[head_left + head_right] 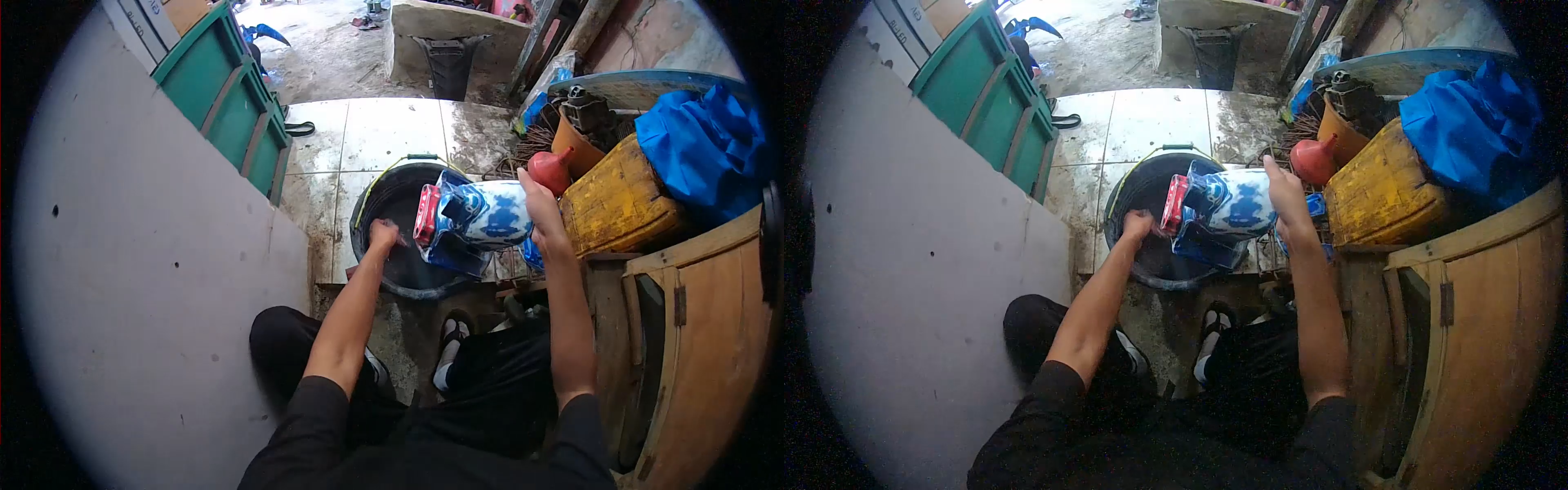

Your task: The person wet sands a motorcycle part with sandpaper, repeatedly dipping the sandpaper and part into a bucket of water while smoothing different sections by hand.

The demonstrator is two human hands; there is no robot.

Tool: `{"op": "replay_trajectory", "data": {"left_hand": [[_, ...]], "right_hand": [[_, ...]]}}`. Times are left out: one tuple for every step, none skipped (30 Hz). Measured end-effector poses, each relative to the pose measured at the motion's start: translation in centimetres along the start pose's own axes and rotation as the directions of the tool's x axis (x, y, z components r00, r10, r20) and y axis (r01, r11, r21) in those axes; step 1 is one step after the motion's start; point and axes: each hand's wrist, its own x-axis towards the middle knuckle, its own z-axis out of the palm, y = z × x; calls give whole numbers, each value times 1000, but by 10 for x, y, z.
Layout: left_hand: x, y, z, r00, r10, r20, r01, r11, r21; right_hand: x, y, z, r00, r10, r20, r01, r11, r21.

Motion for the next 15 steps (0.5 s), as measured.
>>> {"op": "replay_trajectory", "data": {"left_hand": [[5, -3, 8, 992, -124, -31, 124, 992, 11], [13, -6, 12, 992, -123, -28, 124, 992, 18], [19, -8, 17, 984, -179, -24, 180, 982, 56], [27, -15, 24, 969, -245, -25, 246, 966, 79], [32, -21, 31, 948, -315, -30, 317, 944, 95], [38, -32, 38, 924, -380, -43, 382, 919, 96], [44, -42, 47, 900, -433, -56, 437, 896, 83], [50, -49, 56, 875, -480, -70, 483, 875, 43], [55, -59, 66, 846, -528, -76, 528, 849, -21], [57, -63, 73, 825, -561, -66, 553, 826, -109], [60, -66, 79, 806, -590, -54, 571, 797, -197], [67, -73, 83, 790, -612, 20, 574, 730, -371], [73, -74, 80, 783, -605, 145, 568, 602, -561], [78, -76, 78, 773, -569, 282, 574, 437, -693], [78, -71, 71, 764, -501, 406, 591, 293, -752]], "right_hand": [[-6, -3, 2, 999, -27, -25, 27, 1000, -5], [-6, -2, 2, 999, -23, -30, 23, 1000, -1], [-5, -2, 0, 999, -10, -37, 10, 1000, -12], [-3, -3, -2, 999, -1, -42, 0, 1000, -25], [-1, -4, -4, 999, -3, -42, 2, 1000, -28], [0, -2, -5, 999, -15, -49, 13, 999, -38], [1, 0, -5, 998, -31, -57, 28, 999, -46], [5, 0, -5, 997, -46, -57, 43, 998, -46], [8, 4, -6, 995, -63, -78, 57, 995, -76], [11, 10, -9, 992, -74, -100, 63, 992, -106], [17, 15, -14, 995, -69, -67, 59, 988, -140], [15, 13, -12, 996, -67, -65, 57, 989, -139], [12, 9, -7, 991, -105, -84, 92, 986, -142], [9, 8, -3, 985, -138, -103, 123, 982, -141], [8, 8, -3, 986, -130, -102, 116, 984, -134]]}}
